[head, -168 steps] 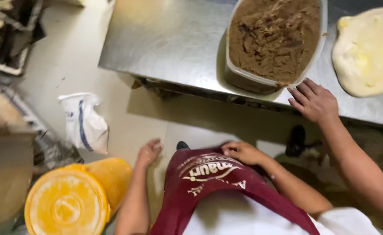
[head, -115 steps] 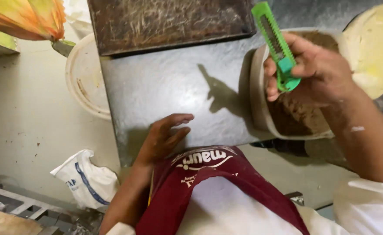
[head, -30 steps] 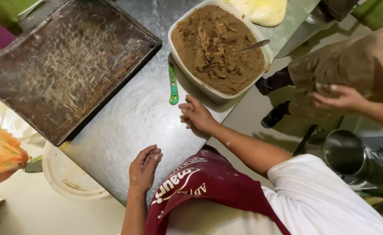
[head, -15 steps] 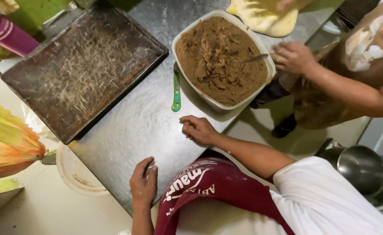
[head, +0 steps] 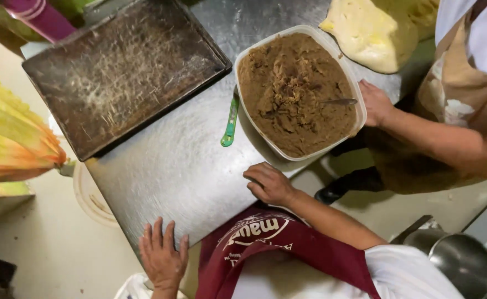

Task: Filling and sealing small dough portions with a savory mixture in a bakery.

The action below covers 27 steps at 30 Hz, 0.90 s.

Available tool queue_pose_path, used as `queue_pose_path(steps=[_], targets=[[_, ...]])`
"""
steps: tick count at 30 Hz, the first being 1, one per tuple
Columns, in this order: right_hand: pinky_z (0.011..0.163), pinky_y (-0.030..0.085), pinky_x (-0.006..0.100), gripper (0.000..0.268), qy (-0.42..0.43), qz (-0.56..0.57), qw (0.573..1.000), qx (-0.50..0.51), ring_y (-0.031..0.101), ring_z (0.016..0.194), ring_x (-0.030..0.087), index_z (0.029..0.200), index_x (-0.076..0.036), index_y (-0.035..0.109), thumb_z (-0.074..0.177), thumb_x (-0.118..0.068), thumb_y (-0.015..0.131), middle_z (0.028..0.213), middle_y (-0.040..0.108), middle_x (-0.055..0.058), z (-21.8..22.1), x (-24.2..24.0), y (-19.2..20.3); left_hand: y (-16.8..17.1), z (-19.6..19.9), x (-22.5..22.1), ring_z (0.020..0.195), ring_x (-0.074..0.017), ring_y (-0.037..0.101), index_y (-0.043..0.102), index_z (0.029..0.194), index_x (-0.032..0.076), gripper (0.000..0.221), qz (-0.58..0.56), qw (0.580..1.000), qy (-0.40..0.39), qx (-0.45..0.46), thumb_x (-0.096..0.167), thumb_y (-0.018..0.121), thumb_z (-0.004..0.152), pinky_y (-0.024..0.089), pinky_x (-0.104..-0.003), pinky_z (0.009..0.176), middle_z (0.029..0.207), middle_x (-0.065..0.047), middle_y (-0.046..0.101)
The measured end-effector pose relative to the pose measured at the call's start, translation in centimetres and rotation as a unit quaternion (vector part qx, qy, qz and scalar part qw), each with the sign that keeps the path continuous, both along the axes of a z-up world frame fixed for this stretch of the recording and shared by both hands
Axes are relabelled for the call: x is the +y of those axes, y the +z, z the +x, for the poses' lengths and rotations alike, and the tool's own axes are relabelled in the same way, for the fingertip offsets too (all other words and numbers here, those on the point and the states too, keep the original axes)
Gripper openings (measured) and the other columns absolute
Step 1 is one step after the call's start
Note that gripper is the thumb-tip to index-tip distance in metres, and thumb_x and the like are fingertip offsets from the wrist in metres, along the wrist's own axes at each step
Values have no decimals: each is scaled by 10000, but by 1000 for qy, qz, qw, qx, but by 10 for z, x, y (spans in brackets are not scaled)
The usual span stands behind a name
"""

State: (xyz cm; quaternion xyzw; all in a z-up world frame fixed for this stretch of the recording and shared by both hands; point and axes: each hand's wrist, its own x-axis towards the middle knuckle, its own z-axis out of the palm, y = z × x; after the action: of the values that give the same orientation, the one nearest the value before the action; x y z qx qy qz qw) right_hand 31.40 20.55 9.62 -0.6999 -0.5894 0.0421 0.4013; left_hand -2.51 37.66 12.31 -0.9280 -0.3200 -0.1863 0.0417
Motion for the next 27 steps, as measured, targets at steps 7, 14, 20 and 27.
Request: queue_pose_path(steps=[7, 14, 20, 27], targets=[[808, 559, 447, 246, 51, 78, 995, -43, 651, 973, 345, 1179, -5, 660, 964, -124, 676, 1095, 690, 166, -4, 9, 38, 12, 8, -3, 1426, -352, 531, 676, 1281, 206, 454, 13, 1000, 23, 0, 491, 608, 934, 453, -534, 1138, 1490, -63, 597], [814, 555, 441, 196, 61, 85, 993, -50, 651, 955, 348, 1133, -10, 676, 967, -111, 654, 1053, 691, 153, -6, 5, 40, 10, 6, -8, 1427, -351, 523, 672, 1261, 212, 432, -10, 999, 34, -16, 477, 631, 921, 439, -540, 1131, 1479, -41, 597], [825, 553, 442, 199, 57, 72, 995, -40, 647, 968, 337, 1115, -18, 700, 972, -127, 614, 1049, 697, 140, -4, 7, 41, 1, 8, -5, 1434, -313, 520, 689, 1249, 236, 438, -17, 998, 49, -22, 495, 639, 900, 449, -542, 1125, 1485, -7, 596], [832, 559, 425, 180, 46, 64, 996, -50, 644, 960, 317, 1091, -34, 714, 936, -108, 660, 1045, 702, 116, -5, 8, 37, -2, 9, -4, 1422, -302, 535, 698, 1236, 239, 438, 8, 998, 56, -26, 511, 621, 902, 462, -529, 1122, 1474, -2, 609]])
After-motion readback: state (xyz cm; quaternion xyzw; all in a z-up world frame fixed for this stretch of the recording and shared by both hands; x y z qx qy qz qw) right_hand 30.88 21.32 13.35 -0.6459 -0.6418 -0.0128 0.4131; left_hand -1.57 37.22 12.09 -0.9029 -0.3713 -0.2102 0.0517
